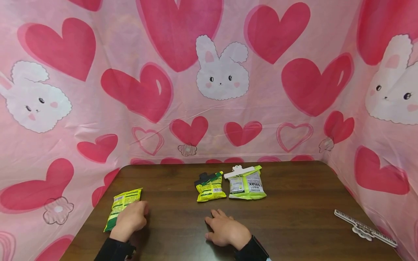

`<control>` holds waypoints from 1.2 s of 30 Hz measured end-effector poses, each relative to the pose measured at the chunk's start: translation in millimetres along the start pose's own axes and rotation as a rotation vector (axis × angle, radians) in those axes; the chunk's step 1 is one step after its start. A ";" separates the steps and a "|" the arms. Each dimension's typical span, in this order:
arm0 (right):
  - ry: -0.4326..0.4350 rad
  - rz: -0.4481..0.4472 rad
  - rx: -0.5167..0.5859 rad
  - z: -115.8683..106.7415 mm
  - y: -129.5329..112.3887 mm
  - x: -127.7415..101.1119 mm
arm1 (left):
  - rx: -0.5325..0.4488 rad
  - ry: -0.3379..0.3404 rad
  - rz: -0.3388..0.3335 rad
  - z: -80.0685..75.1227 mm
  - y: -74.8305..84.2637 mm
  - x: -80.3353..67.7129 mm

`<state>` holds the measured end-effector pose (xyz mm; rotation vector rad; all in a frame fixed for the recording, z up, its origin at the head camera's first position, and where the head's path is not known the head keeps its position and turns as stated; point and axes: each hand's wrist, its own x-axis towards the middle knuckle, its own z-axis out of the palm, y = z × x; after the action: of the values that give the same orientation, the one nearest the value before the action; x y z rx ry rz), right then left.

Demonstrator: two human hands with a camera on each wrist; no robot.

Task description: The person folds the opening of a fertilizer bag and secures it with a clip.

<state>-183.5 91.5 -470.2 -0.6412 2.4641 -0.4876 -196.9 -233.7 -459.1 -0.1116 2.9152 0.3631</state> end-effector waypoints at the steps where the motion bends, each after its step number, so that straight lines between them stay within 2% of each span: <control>1: 0.002 -0.001 0.000 -0.1 -0.1 -0.1 | 0.005 -0.001 0.003 -0.4 -0.6 -0.2; 11: 0.009 -0.002 0.001 0.0 -1.1 -1.4 | 0.020 -0.005 -0.052 -2.5 -6.1 1.3; 24: -0.006 0.004 0.005 0.7 0.5 0.9 | 0.004 -0.033 -0.065 -0.1 -4.8 1.2; 31: -0.002 0.004 0.004 0.2 0.7 0.8 | 0.036 -0.019 -0.020 4.6 7.2 -3.0; 36: 0.002 -0.002 0.003 0.4 0.7 0.6 | 0.075 0.010 0.013 15.7 20.7 -5.3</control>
<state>-183.9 91.7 -471.1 -0.6428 2.4645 -0.4930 -190.8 -209.5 -468.0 -0.0841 2.9364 0.2552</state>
